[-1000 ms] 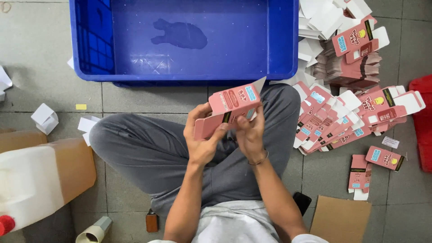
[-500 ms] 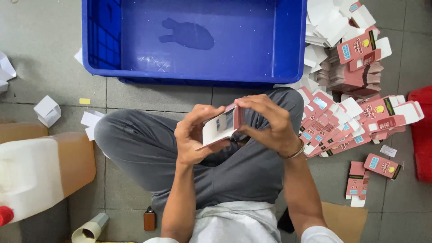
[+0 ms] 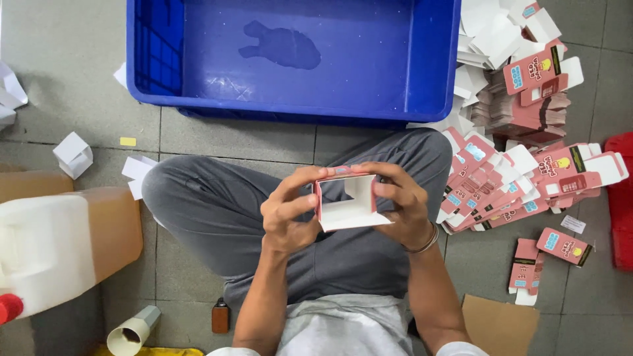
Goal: Folding flat cardboard templates into small boxes and placing them into a blue plastic bin.
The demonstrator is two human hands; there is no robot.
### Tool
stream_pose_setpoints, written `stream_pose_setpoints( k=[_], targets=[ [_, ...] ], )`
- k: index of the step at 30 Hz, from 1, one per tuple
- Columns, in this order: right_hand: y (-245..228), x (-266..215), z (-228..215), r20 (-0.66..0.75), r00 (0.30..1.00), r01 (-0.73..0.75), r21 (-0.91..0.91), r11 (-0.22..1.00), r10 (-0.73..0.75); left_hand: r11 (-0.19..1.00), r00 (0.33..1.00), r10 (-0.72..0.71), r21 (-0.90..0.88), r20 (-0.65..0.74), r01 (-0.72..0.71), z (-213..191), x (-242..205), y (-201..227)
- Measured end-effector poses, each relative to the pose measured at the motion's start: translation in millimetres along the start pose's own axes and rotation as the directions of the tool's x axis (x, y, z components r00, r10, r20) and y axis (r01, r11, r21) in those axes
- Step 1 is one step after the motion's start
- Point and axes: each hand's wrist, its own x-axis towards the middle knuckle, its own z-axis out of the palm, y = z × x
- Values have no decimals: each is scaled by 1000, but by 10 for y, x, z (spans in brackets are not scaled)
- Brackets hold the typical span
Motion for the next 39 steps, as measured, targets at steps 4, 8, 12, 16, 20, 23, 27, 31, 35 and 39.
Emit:
stream_pose_setpoints(
  k=[4, 8, 12, 16, 20, 23, 27, 31, 35, 39],
  targets=[
    [27, -54, -27, -35, 999, 31, -9, 999, -32, 1000, 1000, -6, 22, 12, 6, 34, 22, 63],
    [-38, -85, 37, -124, 985, 77, -303, 950, -120, 984, 983, -180, 5, -29, 180, 165, 111, 70],
    [-2, -208, 232, -290, 940, -20, -576, 817, -181, 936, 918, -347, -7, -193, 352, 405, -35, 78],
    [-5, -72, 539, -309, 924, 104, -369, 924, -228, 913, 913, -399, 57, -87, 405, 487, -2, 111],
    [-23, -99, 390, -89, 994, 53, -150, 987, -67, 844, 844, -536, -67, -39, 533, 342, -177, 12],
    [79, -148, 227, -31, 999, -24, -175, 984, 18, 819, 815, -574, -58, -80, 571, 272, -157, -24],
    [-40, 54, 180, -32, 984, -178, -265, 948, 176, 850, 845, -526, -26, -101, 526, 276, 45, 21],
    [-38, 102, 217, -56, 989, -147, -404, 903, 136, 862, 856, -503, 12, -120, 507, 227, 123, -16],
    [-44, 24, 289, -60, 967, -253, -265, 931, 246, 855, 856, -516, -89, -38, 512, 89, -15, -95],
    [-81, -18, 305, -123, 929, -365, -143, 920, 349, 762, 865, -480, -422, 143, 492, -133, -257, -316]
  ],
)
